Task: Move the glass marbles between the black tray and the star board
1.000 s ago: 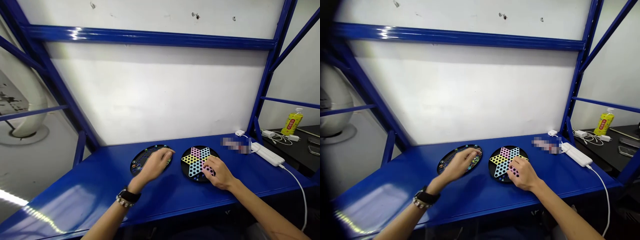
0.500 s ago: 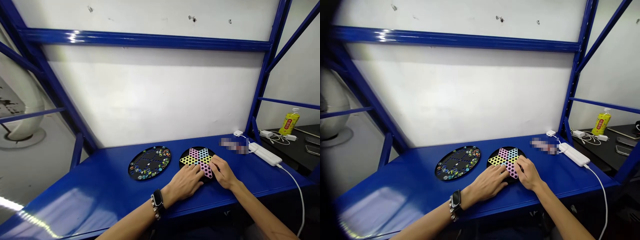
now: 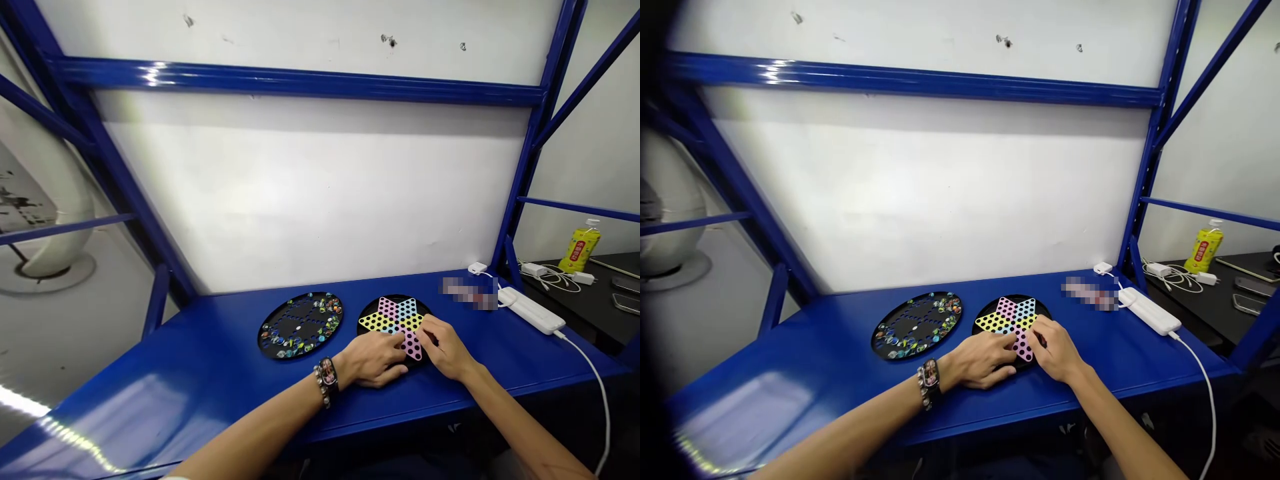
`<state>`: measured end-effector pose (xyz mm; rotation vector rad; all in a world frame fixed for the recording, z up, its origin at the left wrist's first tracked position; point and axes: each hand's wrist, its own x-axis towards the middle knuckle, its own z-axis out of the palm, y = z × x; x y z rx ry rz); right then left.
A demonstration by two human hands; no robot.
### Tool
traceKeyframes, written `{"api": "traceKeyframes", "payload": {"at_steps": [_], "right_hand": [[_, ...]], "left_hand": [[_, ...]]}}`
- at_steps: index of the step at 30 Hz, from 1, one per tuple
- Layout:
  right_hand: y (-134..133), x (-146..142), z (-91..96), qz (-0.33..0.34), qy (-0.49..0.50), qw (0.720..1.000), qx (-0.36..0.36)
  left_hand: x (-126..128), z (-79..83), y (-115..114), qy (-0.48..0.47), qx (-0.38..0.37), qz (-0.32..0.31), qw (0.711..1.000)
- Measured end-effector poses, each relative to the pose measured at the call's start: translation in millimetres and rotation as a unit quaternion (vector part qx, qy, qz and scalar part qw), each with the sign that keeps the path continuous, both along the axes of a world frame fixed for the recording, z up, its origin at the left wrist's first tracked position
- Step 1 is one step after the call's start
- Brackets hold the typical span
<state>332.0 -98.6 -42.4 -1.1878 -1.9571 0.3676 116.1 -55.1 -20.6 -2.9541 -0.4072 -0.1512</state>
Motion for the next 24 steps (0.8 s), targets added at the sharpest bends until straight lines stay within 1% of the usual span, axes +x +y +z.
{"api": "traceKeyframes", "payload": {"at_steps": [3, 7, 9, 12, 14, 16, 19, 21, 22, 24], "right_hand": [[0, 0, -0.6, 0.003, -0.004, 1.0, -0.006], [1, -1, -2.1, -0.004, -0.013, 1.0, 0.0], [2, -1, -2.6, -0.003, -0.015, 1.0, 0.001], [1, -2, -2.3, 0.002, -0.014, 1.0, -0.008], [1, -2, -1.6, 0.004, -0.011, 1.0, -0.019], [0, -3, -0.7, 0.003, -0.01, 1.0, -0.027], [0, -4, 0.1, -0.001, -0.021, 0.999, -0.032], [0, -4, 0.2, -0.003, -0.037, 0.999, -0.031], [-1, -5, 0.0, -0.003, -0.044, 0.999, -0.03], [-2, -5, -0.6, -0.004, -0.056, 0.998, -0.03]], "left_hand": [[0, -3.6, 7, -0.001, 0.003, -0.021, 1.0], [-2, -11.8, 10, -0.035, 0.006, -0.039, 0.999], [-4, -16.2, 10, -0.056, -0.003, -0.029, 0.998], [-12, -19.1, 12, -0.097, -0.037, 0.009, 0.995], [-23, -15.0, 16, -0.135, -0.052, 0.057, 0.988], [-41, -4.8, 25, -0.184, -0.055, 0.137, 0.972], [-78, 15.8, 41, -0.246, -0.046, 0.29, 0.924], [-105, 25.2, 50, -0.25, -0.054, 0.367, 0.894], [-117, 27.0, 53, -0.24, -0.072, 0.391, 0.886], [-137, 24.5, 56, -0.214, -0.116, 0.416, 0.876]]}}
